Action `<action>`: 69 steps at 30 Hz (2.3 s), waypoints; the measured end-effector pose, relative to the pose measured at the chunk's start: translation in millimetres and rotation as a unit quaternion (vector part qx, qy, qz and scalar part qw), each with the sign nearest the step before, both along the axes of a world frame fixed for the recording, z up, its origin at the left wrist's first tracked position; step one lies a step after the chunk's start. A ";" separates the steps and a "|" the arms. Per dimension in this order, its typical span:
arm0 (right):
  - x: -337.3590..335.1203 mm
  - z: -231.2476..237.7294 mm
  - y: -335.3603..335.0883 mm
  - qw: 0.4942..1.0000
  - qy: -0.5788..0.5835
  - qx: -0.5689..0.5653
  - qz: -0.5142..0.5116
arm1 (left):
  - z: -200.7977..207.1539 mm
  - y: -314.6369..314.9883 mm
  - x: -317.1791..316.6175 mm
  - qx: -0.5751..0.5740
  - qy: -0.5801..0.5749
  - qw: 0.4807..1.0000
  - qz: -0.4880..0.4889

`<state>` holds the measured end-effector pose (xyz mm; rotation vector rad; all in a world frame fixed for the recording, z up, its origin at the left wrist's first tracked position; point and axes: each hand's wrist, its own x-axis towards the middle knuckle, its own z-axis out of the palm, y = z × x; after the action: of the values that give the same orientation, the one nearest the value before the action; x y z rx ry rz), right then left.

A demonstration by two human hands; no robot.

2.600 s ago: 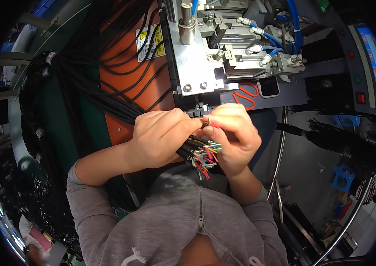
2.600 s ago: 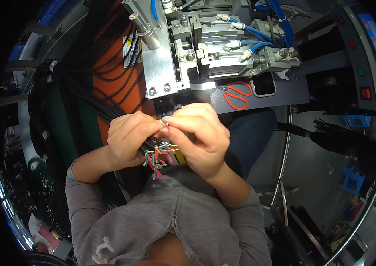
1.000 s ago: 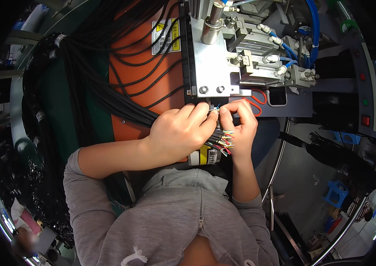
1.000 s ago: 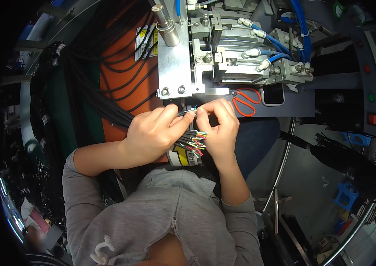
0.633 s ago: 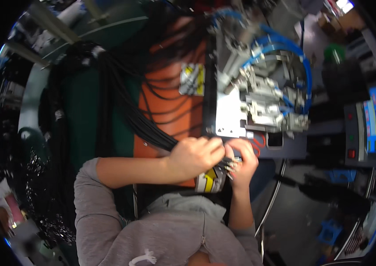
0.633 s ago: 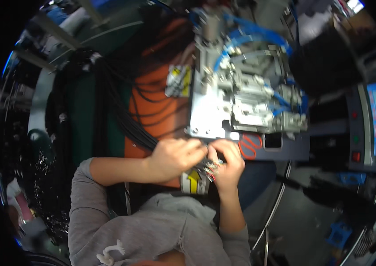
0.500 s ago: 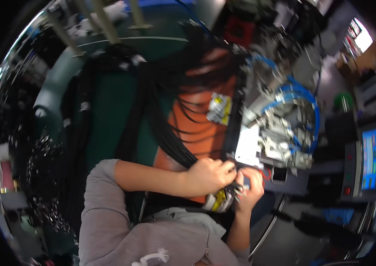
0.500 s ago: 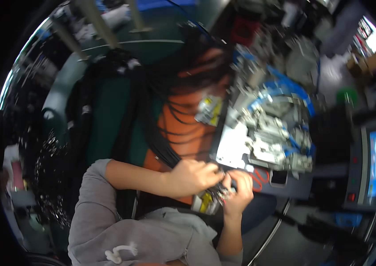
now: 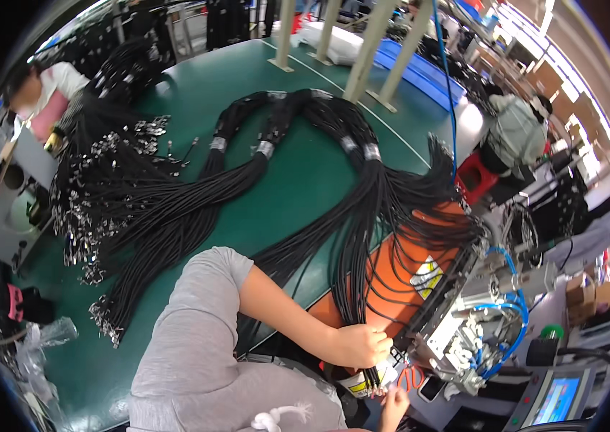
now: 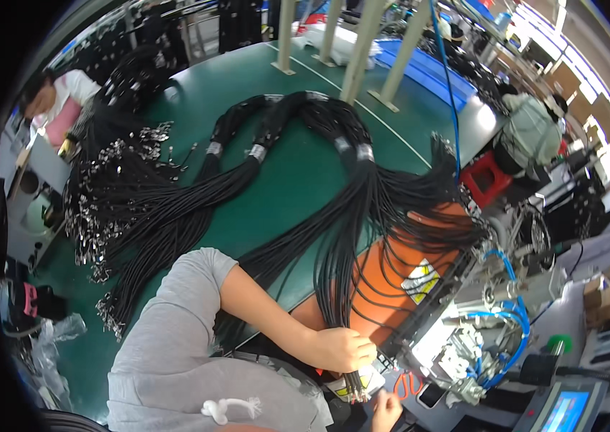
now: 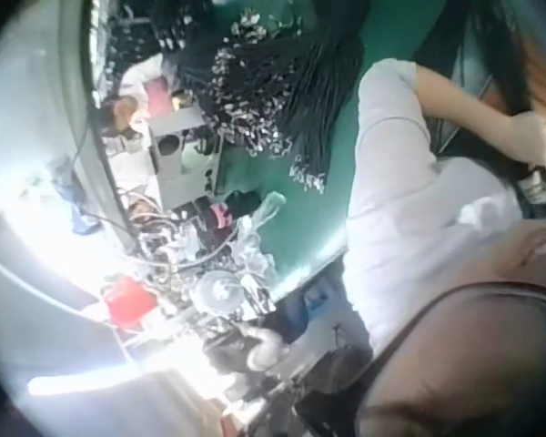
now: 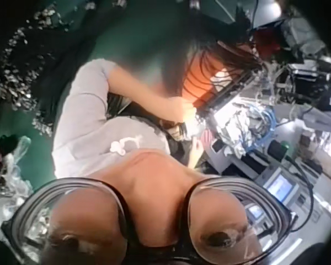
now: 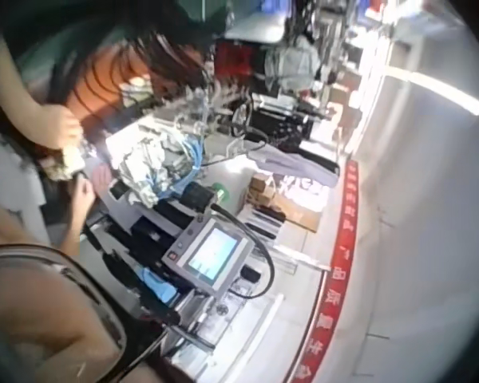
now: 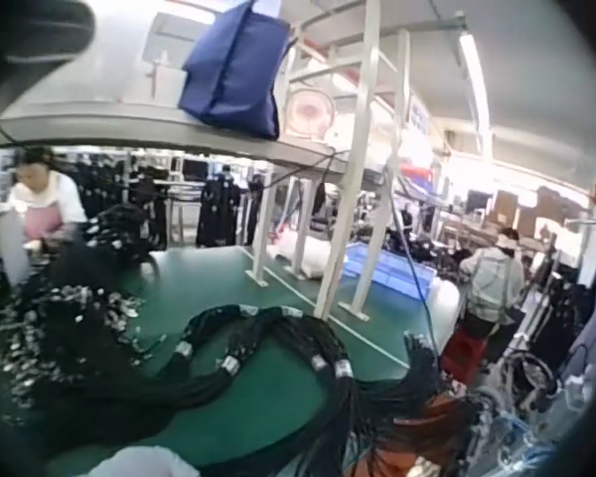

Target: The person inserts individual colored wires from a black cable bundle into a metal jig on a workbench. They repeatedly feed the wires into the jig's slots and use a tool to secure them, working on a single cable end throughout the clip.

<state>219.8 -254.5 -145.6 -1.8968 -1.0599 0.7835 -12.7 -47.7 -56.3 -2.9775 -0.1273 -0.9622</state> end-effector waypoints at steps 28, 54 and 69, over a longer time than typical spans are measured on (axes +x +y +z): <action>-73.6 52.5 225.4 0.956 0.196 -0.189 0.111 | -80.7 -10.5 54.0 -0.103 -0.054 0.993 -0.027; -44.3 52.1 193.0 0.956 0.205 -0.200 0.063 | -2.7 5.3 -0.6 -0.108 0.020 0.988 -0.104; -25.6 54.0 179.8 0.955 0.204 -0.211 0.031 | 2.2 8.5 -2.8 -0.109 0.007 0.988 -0.109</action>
<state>194.1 -74.7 -91.6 -1.9247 -0.7314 1.4595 -15.5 -39.3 -54.1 -3.2524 0.1025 -1.0052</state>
